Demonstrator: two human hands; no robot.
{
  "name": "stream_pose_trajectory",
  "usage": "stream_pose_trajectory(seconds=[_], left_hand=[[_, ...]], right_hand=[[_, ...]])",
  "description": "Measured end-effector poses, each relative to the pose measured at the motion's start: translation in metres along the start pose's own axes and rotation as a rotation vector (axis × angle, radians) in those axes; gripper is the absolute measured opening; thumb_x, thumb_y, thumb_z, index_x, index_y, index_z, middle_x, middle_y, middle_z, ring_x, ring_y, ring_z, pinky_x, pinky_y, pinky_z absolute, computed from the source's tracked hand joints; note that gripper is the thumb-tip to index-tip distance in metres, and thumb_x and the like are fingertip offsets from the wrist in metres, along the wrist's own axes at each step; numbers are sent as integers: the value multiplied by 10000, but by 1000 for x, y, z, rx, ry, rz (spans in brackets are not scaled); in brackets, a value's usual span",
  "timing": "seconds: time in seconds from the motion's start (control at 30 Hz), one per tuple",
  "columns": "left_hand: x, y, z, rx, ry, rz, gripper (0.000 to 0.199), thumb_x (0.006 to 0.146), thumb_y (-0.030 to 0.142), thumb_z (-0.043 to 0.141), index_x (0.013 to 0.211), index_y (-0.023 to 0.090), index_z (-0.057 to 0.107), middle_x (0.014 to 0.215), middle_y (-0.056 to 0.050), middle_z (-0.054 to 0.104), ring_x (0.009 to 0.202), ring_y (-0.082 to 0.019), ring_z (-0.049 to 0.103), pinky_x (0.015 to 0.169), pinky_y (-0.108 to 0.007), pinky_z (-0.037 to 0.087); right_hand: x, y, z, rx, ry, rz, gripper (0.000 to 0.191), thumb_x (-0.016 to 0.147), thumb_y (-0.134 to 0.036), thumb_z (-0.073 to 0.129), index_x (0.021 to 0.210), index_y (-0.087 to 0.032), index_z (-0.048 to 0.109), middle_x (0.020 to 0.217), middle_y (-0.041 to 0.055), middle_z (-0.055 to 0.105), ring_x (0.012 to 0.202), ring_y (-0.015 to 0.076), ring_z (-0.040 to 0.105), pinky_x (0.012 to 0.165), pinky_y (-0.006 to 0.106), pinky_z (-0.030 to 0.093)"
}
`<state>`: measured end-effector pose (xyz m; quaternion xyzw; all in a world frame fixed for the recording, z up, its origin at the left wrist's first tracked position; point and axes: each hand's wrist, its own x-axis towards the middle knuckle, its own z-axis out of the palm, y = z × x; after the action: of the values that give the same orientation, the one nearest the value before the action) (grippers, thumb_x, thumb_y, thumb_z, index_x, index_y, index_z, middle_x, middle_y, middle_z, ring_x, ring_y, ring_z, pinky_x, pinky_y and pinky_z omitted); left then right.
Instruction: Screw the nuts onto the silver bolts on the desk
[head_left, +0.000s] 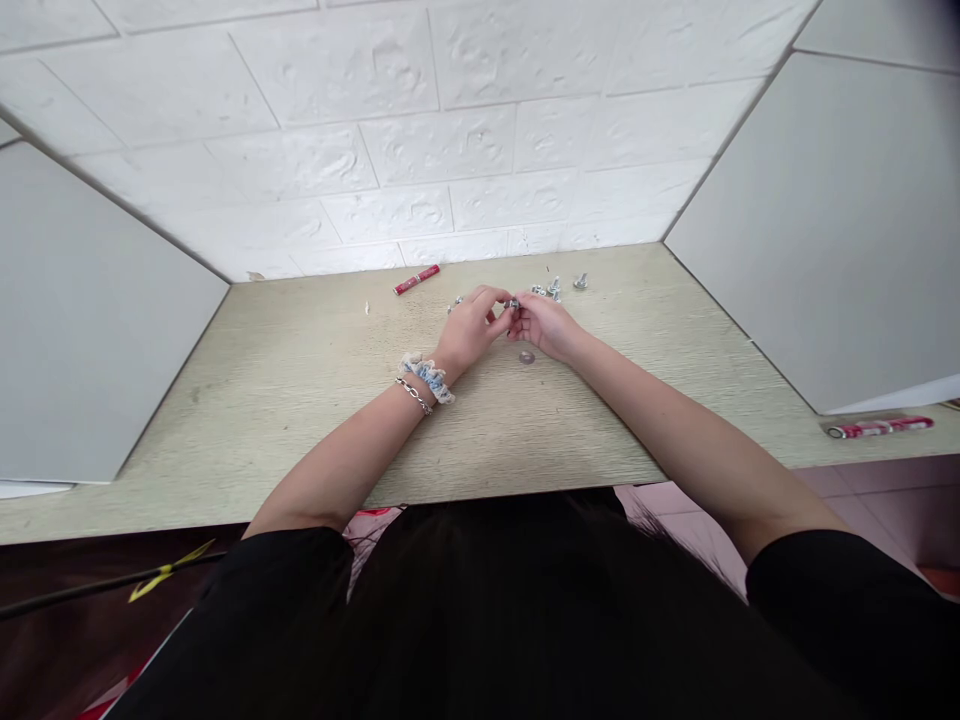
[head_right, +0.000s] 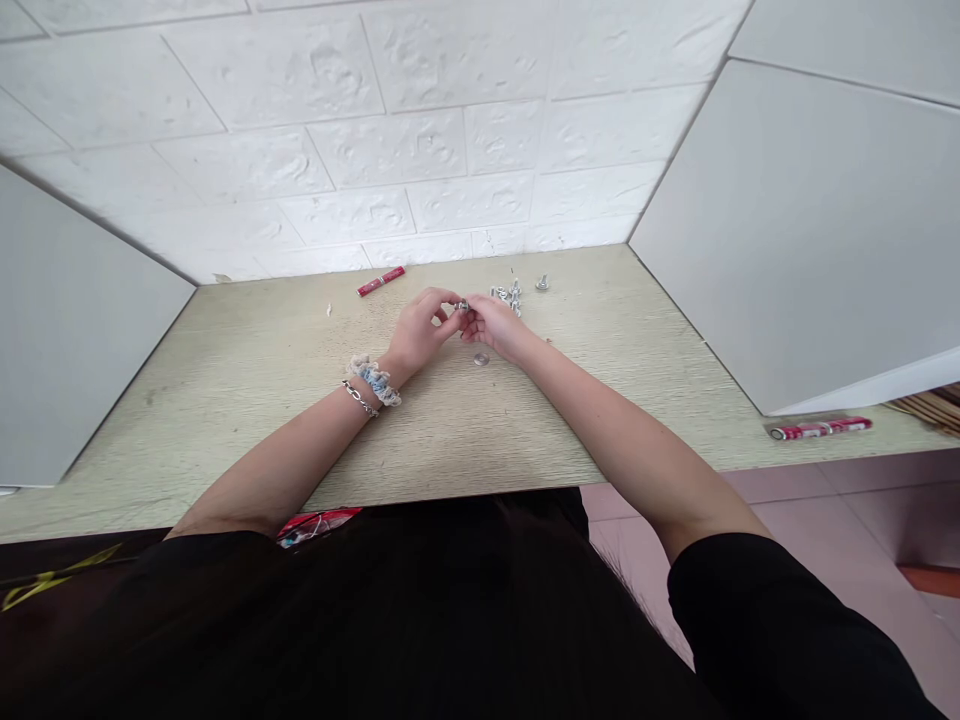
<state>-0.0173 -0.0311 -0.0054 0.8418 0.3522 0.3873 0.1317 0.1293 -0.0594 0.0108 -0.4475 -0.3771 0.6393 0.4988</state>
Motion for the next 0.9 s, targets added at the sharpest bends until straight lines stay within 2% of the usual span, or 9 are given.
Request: stream_pose_trajectory(seconds=[0.13, 0.27, 0.4, 0.9], left_hand=[[1, 0, 0, 25, -13, -22, 125, 880, 226, 590, 995, 183, 612, 1011, -18, 660, 710, -75, 589, 698, -227, 482], [0, 1, -1, 34, -28, -32, 113, 882, 234, 588, 980, 182, 612, 990, -16, 660, 693, -74, 576, 694, -227, 476], [0, 4, -1, 49, -48, -56, 122, 883, 256, 587, 972, 178, 616, 984, -25, 661, 665, -76, 558, 686, -242, 467], [3, 5, -3, -8, -117, -134, 105, 900, 252, 538, 953, 176, 588, 898, -13, 657, 731, -108, 550, 686, -250, 429]], right_hand=[[-1, -1, -2, -7, -19, 1, 240, 951, -179, 397, 750, -158, 526, 572, -6, 569, 486, 85, 527, 506, 217, 444], [-3, -4, -1, 11, 7, 7, 173, 879, -76, 418, 752, -163, 496, 567, -19, 567, 494, 82, 532, 509, 210, 440], [-4, -4, 0, 23, 26, 3, 189, 801, -7, 395, 753, -167, 482, 550, -30, 549, 490, 83, 525, 522, 215, 444], [2, 4, -6, 59, 17, -59, 143, 733, -41, 479, 763, -181, 486, 614, -25, 589, 562, 93, 551, 566, 229, 465]])
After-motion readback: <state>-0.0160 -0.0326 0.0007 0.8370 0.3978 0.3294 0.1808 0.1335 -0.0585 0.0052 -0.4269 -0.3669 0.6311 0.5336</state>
